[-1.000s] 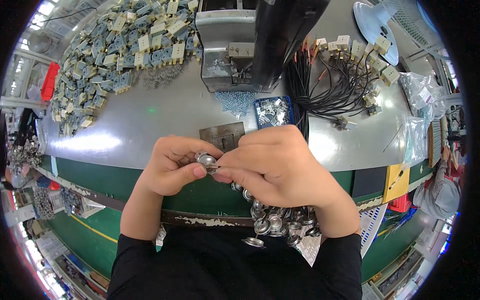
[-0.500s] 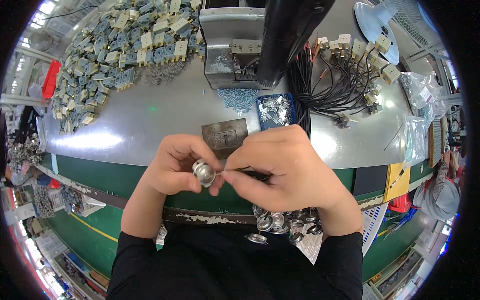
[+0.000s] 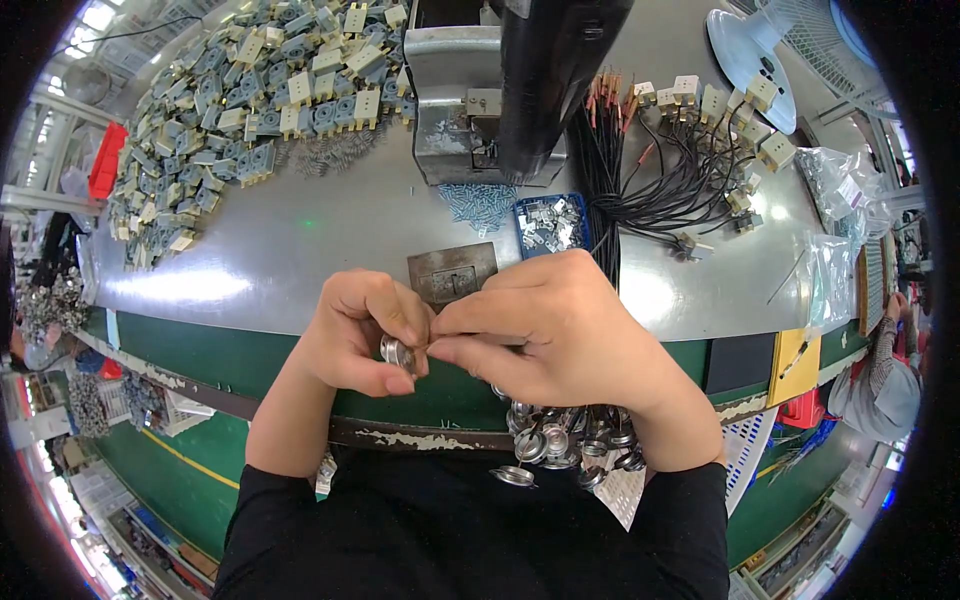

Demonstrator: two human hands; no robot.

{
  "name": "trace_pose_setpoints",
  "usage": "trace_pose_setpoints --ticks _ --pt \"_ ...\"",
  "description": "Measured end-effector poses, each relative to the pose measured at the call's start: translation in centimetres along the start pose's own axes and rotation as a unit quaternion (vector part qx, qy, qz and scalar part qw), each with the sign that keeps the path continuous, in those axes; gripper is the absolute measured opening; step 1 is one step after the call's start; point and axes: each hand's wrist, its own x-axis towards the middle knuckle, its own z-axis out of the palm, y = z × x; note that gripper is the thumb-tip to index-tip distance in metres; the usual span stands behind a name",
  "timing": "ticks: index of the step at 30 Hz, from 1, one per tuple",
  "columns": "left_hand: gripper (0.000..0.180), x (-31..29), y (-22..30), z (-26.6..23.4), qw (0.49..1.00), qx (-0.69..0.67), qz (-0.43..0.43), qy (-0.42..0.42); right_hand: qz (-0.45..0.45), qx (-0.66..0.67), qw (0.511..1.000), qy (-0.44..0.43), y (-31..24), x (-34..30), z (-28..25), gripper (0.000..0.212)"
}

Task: Assembling electronic components by connecting wire harnesses and using a power screwdriver to fasten parts on a factory assembly line.

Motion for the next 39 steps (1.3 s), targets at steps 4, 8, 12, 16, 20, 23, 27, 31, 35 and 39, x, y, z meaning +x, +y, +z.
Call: trace_pose_setpoints --ticks 4,8,12,16,20,23,27,31,35,39 --pt "0.048 0.2 -0.6 0.4 0.999 0.014 0.039 0.0 -0.036 -0.055 0.998 0.026 -0.2 0.2 -0.2 0.018" --pt "0.049 0.2 -1.2 1.0 0.997 0.01 0.069 0.017 -0.058 -0.062 0.996 0.037 0.0 0.2 -0.1 0.019" --pt "0.047 0.5 -2.2 0.6 0.987 0.077 0.141 0.014 -0.067 -0.082 0.994 0.035 -0.1 0.2 -0.3 0.014" --pt "0.046 0.7 -2.7 0.9 0.978 0.094 0.186 0.025 -0.088 -0.089 0.99 0.057 0.0 0.1 -0.2 0.015" --pt "0.044 0.6 -3.2 1.3 0.965 0.138 0.215 0.062 -0.123 -0.124 0.982 0.073 0.6 -0.1 0.2 0.018" --pt "0.046 0.4 -3.6 1.5 0.918 0.268 0.269 0.114 -0.154 -0.192 0.965 0.086 0.6 -0.3 0.5 0.018" --pt "0.035 0.5 -3.1 1.5 0.907 0.289 0.275 0.132 -0.147 -0.192 0.963 0.115 0.4 -0.2 0.9 0.02" --pt "0.027 1.1 -0.4 1.9 0.885 0.394 0.218 0.116 -0.109 -0.178 0.973 0.096 0.2 -0.5 0.5 0.023" --pt "0.024 0.9 1.1 1.1 0.846 0.467 0.24 0.091 -0.063 -0.122 0.99 0.038 -1.0 -0.2 -0.1 0.031" --pt "0.025 1.4 0.2 1.0 0.78 0.545 0.252 0.179 0.092 0.011 0.994 -0.052 -1.8 0.1 -0.8 0.048"
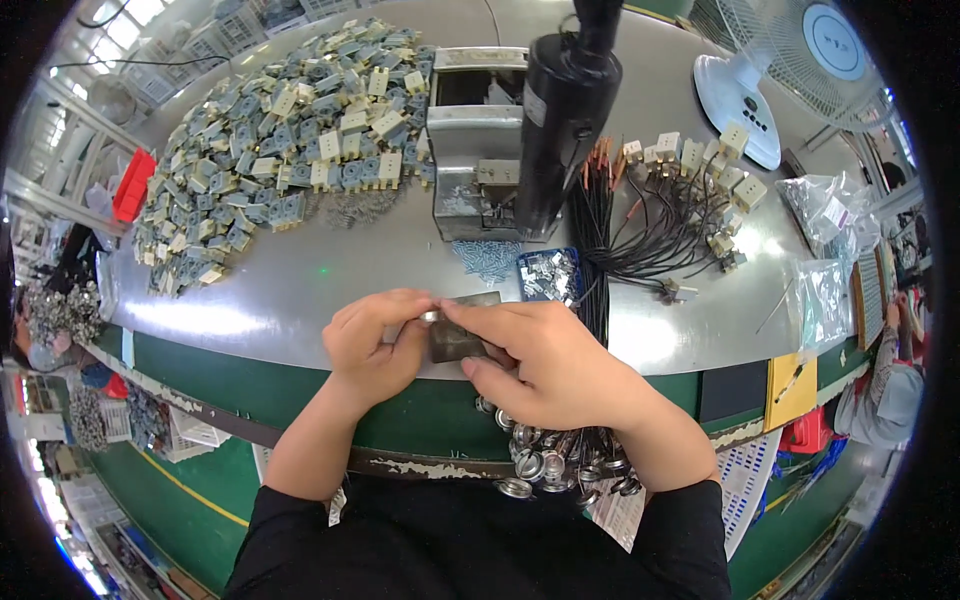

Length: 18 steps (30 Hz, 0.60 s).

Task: Assembling electronic components by connecting wire harnesses and using a power screwdriver to fasten parts on a factory assembly line.

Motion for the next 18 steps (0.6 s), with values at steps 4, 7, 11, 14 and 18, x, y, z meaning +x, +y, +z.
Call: trace_pose_setpoints --ticks 4,7,11,14,18 --pt "0.026 -0.5 -0.4 1.1 0.997 0.035 -0.002 0.063 0.006 0.042 0.999 -0.019 0.8 0.0 0.3 0.056" --pt "0.023 -0.7 -0.4 1.2 0.999 0.007 -0.021 0.028 -0.056 0.02 0.997 0.039 2.4 -0.3 1.3 0.053" --pt "0.019 -0.6 0.7 -0.3 0.918 -0.273 -0.272 -0.095 0.07 0.065 0.995 0.042 -0.2 -0.1 0.1 0.037" --pt "0.026 -1.0 -0.1 -0.4 0.753 -0.542 -0.323 -0.187 0.11 0.118 0.986 0.03 -0.3 -0.3 -0.5 0.021" --pt "0.026 -1.6 0.3 0.1 0.525 -0.725 -0.396 -0.205 0.052 0.068 0.996 -0.021 0.1 -0.6 -1.4 0.015"
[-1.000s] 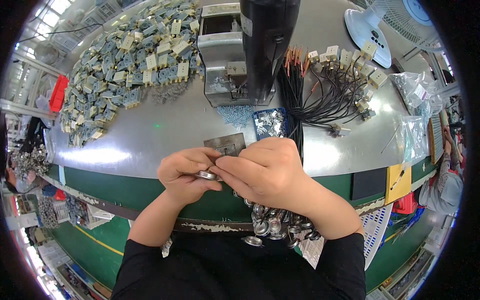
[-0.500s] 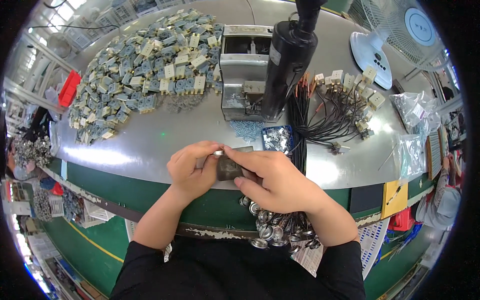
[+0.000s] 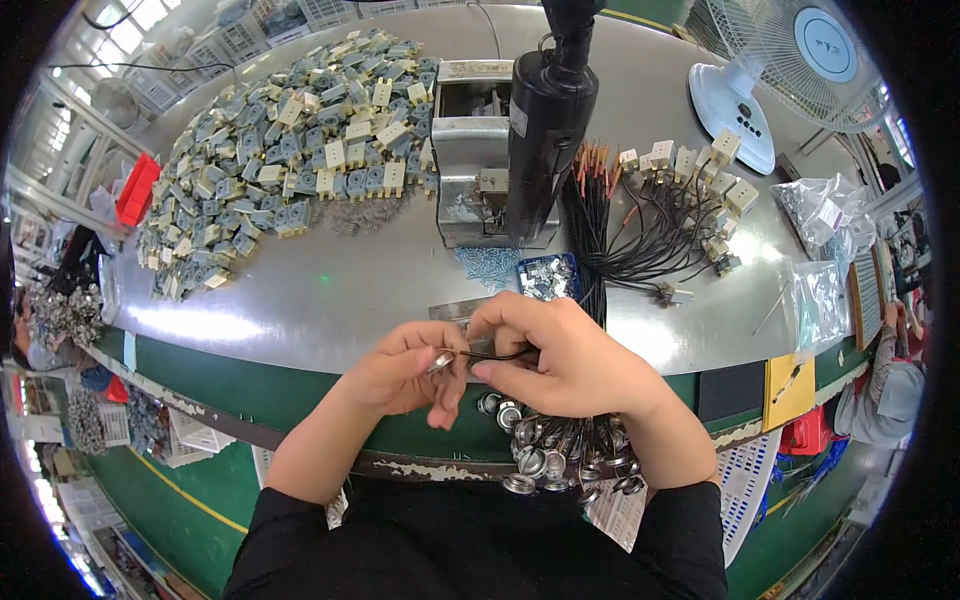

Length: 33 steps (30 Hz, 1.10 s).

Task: Assembling electronic components by connecting wire harnesses and using a power screwdriver to fasten parts on a factory assembly line.

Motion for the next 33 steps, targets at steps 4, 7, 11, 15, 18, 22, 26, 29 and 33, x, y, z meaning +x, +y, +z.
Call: trace_pose_setpoints --ticks 4,7,11,15,18,22,26,29,33 --pt "0.025 -0.4 -0.1 0.9 0.994 0.109 0.004 0.016 -0.001 -0.023 0.998 -0.064 0.5 0.0 -1.2 0.015" --pt "0.027 -0.2 0.0 2.1 0.993 0.112 0.011 0.044 -0.073 -0.043 0.995 -0.056 1.5 0.1 -1.2 0.01" --pt "0.033 -0.5 -0.4 1.9 0.992 0.1 0.02 0.074 -0.059 -0.07 0.991 -0.092 1.4 0.7 -1.7 0.013" --pt "0.028 -0.5 -0.1 1.4 0.998 0.048 0.033 0.039 -0.118 -0.081 0.989 -0.034 2.5 1.0 -0.7 0.028" --pt "0.027 -0.4 -0.1 1.1 0.998 0.025 0.045 0.031 -0.163 -0.102 0.981 -0.02 2.6 1.0 -0.5 0.035" --pt "0.023 -0.2 0.0 0.8 0.988 0.091 0.076 0.1 -0.105 -0.087 0.991 -0.016 1.0 0.9 -0.3 0.039" --pt "0.019 0.9 -0.6 2.8 0.925 0.282 0.132 0.219 -0.079 -0.045 0.996 0.0 1.5 0.6 -0.1 0.04" --pt "0.022 1.5 -1.5 2.9 0.783 0.516 0.225 0.264 -0.046 -0.034 0.998 -0.037 1.2 0.8 -0.5 0.04" --pt "0.026 1.9 -1.7 2.7 0.79 0.487 0.283 0.243 -0.068 -0.002 0.997 -0.042 2.5 0.5 -1.1 0.047"
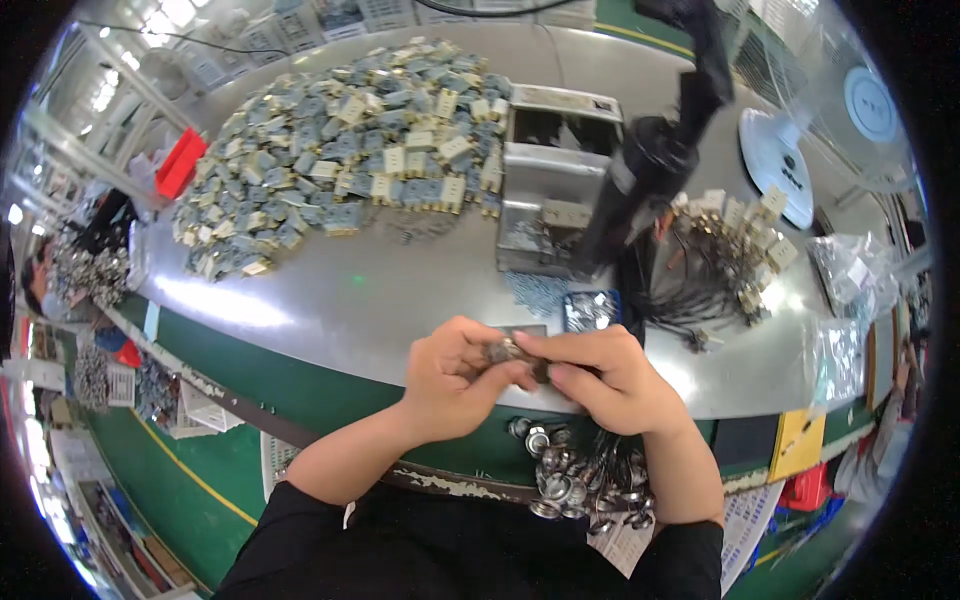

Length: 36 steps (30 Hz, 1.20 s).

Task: Assembling electronic components by connecting wire harnesses and using a power screwdriver to fasten parts on a factory assembly line.

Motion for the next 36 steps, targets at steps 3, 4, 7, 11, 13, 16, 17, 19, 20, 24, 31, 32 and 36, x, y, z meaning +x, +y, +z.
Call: trace_pose_setpoints --ticks 3,4,7,11,13,16,17,19,20,24,31,32,36 --pt "0.022 0.2 -0.5 -0.1 0.962 -0.239 -0.128 -0.023 -0.003 0.025 0.999 0.024 0.4 -0.4 0.6 0.048" --pt "0.022 0.2 -1.0 -0.1 0.964 -0.237 -0.121 -0.016 -0.009 0.023 1.0 0.017 0.2 -0.3 0.5 0.048" --pt "0.02 -0.2 -1.0 -0.6 0.952 -0.271 -0.14 -0.028 0.006 0.02 1.0 0.011 -0.3 0.0 0.6 0.057" --pt "0.018 1.7 1.1 -4.7 0.996 0.01 -0.059 -0.067 0.194 -0.116 0.974 -0.033 -3.2 0.2 -1.2 0.066" --pt "0.022 3.9 0.9 -8.0 0.933 0.35 0.078 0.042 0.161 -0.25 0.955 0.006 0.5 -1.1 -2.4 0.061" --pt "0.035 6.6 0.0 -14.2 0.747 0.643 -0.007 0.171 0.105 -0.373 0.921 0.038 1.8 -1.0 -3.3 0.04" --pt "0.04 6.4 -0.2 -15.9 0.719 0.678 -0.039 0.146 0.081 -0.33 0.94 0.035 1.9 -0.6 -3.4 0.034" --pt "0.045 5.4 -1.2 -18.3 0.668 0.736 -0.008 0.109 0.052 -0.286 0.956 0.046 1.9 -0.4 -3.7 0.026" --pt "0.046 4.7 -1.4 -18.9 0.64 0.76 0.054 0.099 0.044 -0.282 0.957 0.057 1.6 -0.5 -3.8 0.022" --pt "0.048 2.6 -1.0 -19.2 0.665 0.739 0.091 0.057 0.068 -0.366 0.925 0.072 2.9 -1.4 -3.4 0.023" --pt "0.033 -2.8 -0.8 -18.3 0.869 0.49 0.002 0.068 0.098 -0.497 0.86 0.06 3.2 -0.7 -0.9 0.018" --pt "0.027 -3.5 -0.8 -18.0 0.872 0.483 0.023 0.07 0.094 -0.496 0.861 0.055 3.3 -0.5 -0.7 0.018" --pt "0.035 -5.0 0.4 -15.0 0.913 0.385 -0.091 0.1 0.091 -0.498 0.862 0.04 3.7 -0.1 -0.5 0.012"
